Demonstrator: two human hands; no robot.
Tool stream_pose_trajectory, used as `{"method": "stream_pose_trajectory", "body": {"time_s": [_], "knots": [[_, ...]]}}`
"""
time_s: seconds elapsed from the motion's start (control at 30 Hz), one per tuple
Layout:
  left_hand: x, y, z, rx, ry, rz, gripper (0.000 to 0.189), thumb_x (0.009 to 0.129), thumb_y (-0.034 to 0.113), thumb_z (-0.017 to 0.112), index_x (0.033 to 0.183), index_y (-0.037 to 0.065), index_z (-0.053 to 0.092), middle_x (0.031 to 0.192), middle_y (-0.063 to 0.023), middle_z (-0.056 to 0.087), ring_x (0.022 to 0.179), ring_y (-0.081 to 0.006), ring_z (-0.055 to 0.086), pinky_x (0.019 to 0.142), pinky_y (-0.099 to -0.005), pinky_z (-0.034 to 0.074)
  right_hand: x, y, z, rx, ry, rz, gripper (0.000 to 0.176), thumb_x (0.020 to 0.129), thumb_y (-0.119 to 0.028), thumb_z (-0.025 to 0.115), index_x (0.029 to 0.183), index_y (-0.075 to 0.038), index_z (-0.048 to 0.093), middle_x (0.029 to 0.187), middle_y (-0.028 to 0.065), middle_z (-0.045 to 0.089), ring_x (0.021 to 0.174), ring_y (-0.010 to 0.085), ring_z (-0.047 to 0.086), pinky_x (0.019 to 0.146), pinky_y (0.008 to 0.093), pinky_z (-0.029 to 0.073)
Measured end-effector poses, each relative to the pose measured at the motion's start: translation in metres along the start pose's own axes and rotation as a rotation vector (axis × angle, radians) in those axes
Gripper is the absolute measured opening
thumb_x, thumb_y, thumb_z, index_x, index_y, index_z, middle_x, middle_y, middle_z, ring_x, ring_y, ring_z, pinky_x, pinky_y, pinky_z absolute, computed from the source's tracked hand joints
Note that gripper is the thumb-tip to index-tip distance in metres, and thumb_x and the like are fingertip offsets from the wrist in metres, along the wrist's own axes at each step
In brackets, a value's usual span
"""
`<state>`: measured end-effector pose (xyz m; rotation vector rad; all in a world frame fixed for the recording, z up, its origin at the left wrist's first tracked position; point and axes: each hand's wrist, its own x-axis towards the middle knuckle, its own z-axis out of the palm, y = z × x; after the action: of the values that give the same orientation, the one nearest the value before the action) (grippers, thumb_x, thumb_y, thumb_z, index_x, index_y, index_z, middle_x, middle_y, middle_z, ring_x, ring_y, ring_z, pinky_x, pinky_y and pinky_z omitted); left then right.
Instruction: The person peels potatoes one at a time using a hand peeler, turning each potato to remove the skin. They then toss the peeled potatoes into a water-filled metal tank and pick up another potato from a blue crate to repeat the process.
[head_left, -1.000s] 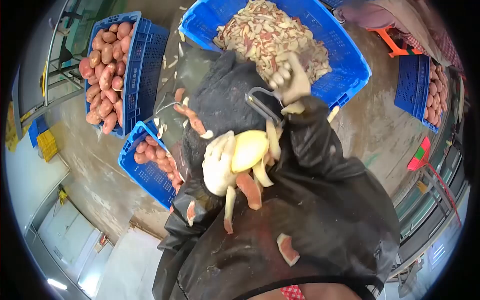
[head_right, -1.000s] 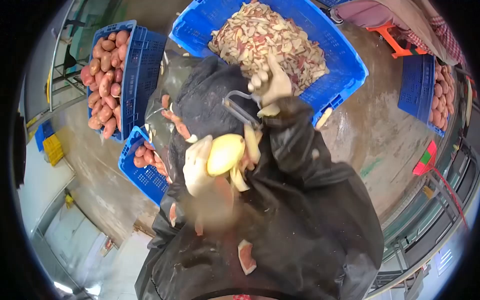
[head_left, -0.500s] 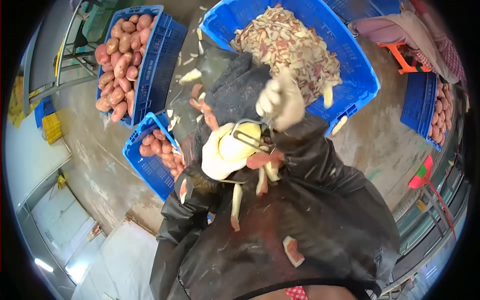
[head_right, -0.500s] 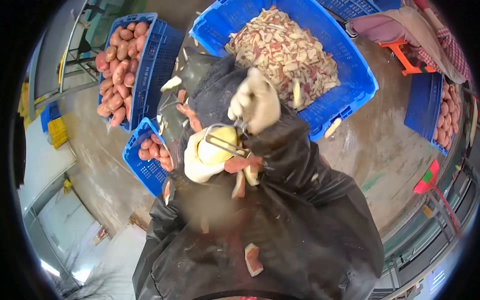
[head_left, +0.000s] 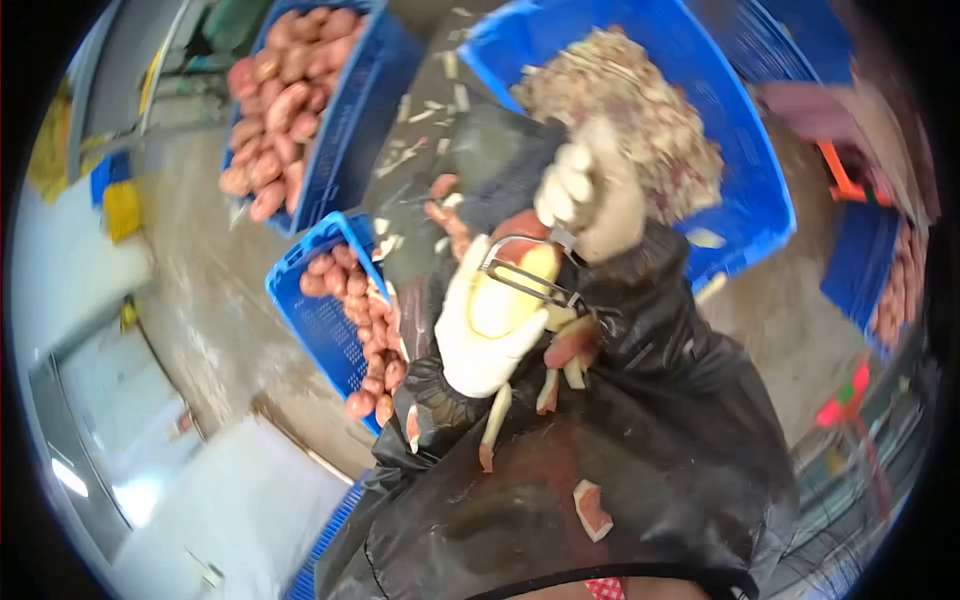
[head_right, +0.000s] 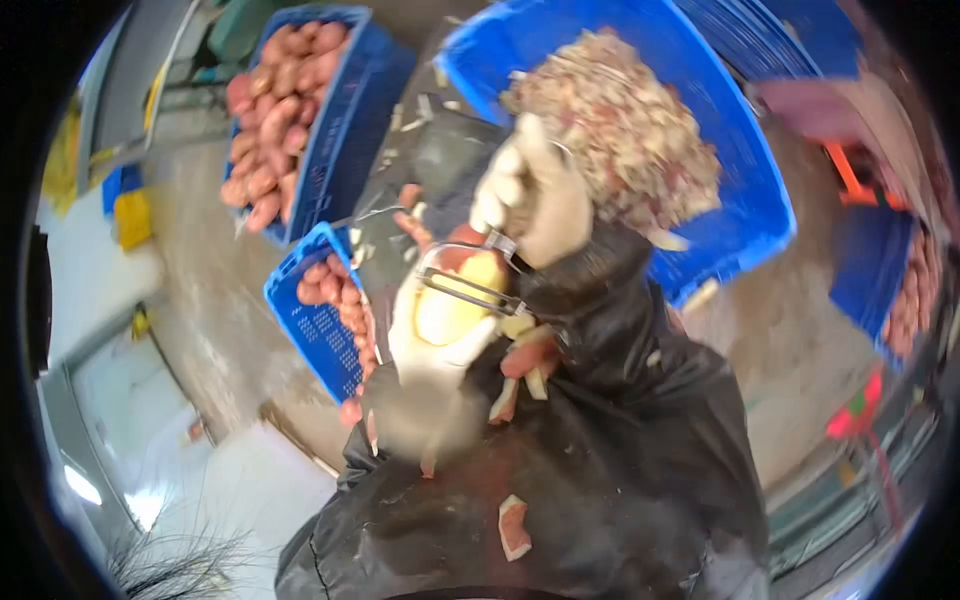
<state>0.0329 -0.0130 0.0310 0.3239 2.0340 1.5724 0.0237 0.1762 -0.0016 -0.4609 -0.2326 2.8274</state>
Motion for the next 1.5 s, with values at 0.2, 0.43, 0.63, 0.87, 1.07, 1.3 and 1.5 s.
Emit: {"method": "stream_pose_trajectory", "body": {"time_s": [0.2,0.43,0.63,0.87,1.07,1.3,1.5], "knots": [[0.025,0.032,-0.014,0.596,0.004,-0.021,0.077,0.067,0.037,0.075,0.129,0.004,0.044,0.112,-0.0224,0.057,0.099,-0.0354,0.059,0.084,-0.0379,0.049,0.043,0.002,-0.028,-0.129,0.026,-0.012,0.038,0.094,-0.045,0.044,0.071,-0.015,0.047,0.055,-0.0024,0.041,0.048,0.0151,0.043,0.048,0.0312,0.039],[0.027,0.008,-0.019,-0.010,-0.008,-0.042,0.075,0.066,0.033,0.079,0.126,0.003,0.047,0.104,-0.0154,0.063,0.096,-0.0215,0.062,0.086,-0.0318,0.047,0.015,0.012,0.008,-0.169,-0.301,-0.178,0.040,0.098,-0.044,0.034,0.070,-0.016,0.040,0.055,-0.0047,0.031,0.045,0.0099,0.029,0.041,0.0314,0.029],[0.024,0.012,-0.010,0.050,-0.017,-0.116,0.071,0.066,0.035,0.078,0.122,0.003,0.048,0.107,-0.0148,0.061,0.098,-0.0212,0.061,0.086,-0.0318,0.047,0.048,-0.042,-0.059,-0.016,-0.174,-0.111,0.040,0.095,-0.045,0.043,0.066,-0.017,0.043,0.050,-0.0040,0.033,0.042,0.0115,0.031,0.043,0.0298,0.032],[0.033,-0.001,-0.019,0.167,-0.059,0.050,0.081,0.065,0.032,0.078,0.130,0.004,0.040,0.113,-0.0181,0.055,0.108,-0.0292,0.054,0.093,-0.0364,0.042,0.048,-0.038,-0.030,-0.024,0.451,-0.260,0.040,0.094,-0.046,0.044,0.065,-0.018,0.045,0.049,-0.0051,0.038,0.043,0.0118,0.039,0.042,0.0287,0.034],[0.045,-0.005,-0.016,-0.118,-0.129,0.007,0.100,0.060,0.017,0.083,0.140,-0.001,0.025,0.130,-0.0146,0.045,0.118,-0.0199,0.046,0.100,-0.0316,0.038,0.061,-0.018,-0.059,-0.039,0.171,-0.157,0.042,0.096,-0.045,0.039,0.066,-0.016,0.041,0.049,-0.0024,0.036,0.040,0.0126,0.032,0.043,0.0274,0.033],[0.052,-0.001,-0.018,-0.241,-0.202,-0.108,0.103,0.059,0.009,0.081,0.142,0.003,0.021,0.132,-0.0126,0.042,0.121,-0.0219,0.043,0.100,-0.0337,0.038,0.053,-0.011,-0.036,-0.172,0.379,-0.205,0.039,0.091,-0.044,0.050,0.070,-0.011,0.049,0.056,0.0012,0.048,0.046,0.0150,0.045,0.043,0.0299,0.037],[0.053,-0.026,-0.026,-0.478,-0.173,-0.164,0.101,0.060,0.009,0.079,0.143,0.008,0.022,0.139,-0.0121,0.035,0.124,-0.0230,0.041,0.100,-0.0355,0.038,0.037,0.002,-0.015,-0.247,0.344,-0.233,0.038,0.095,-0.041,0.043,0.070,-0.013,0.045,0.052,-0.0036,0.039,0.045,0.0139,0.042,0.042,0.0320,0.038]]}}
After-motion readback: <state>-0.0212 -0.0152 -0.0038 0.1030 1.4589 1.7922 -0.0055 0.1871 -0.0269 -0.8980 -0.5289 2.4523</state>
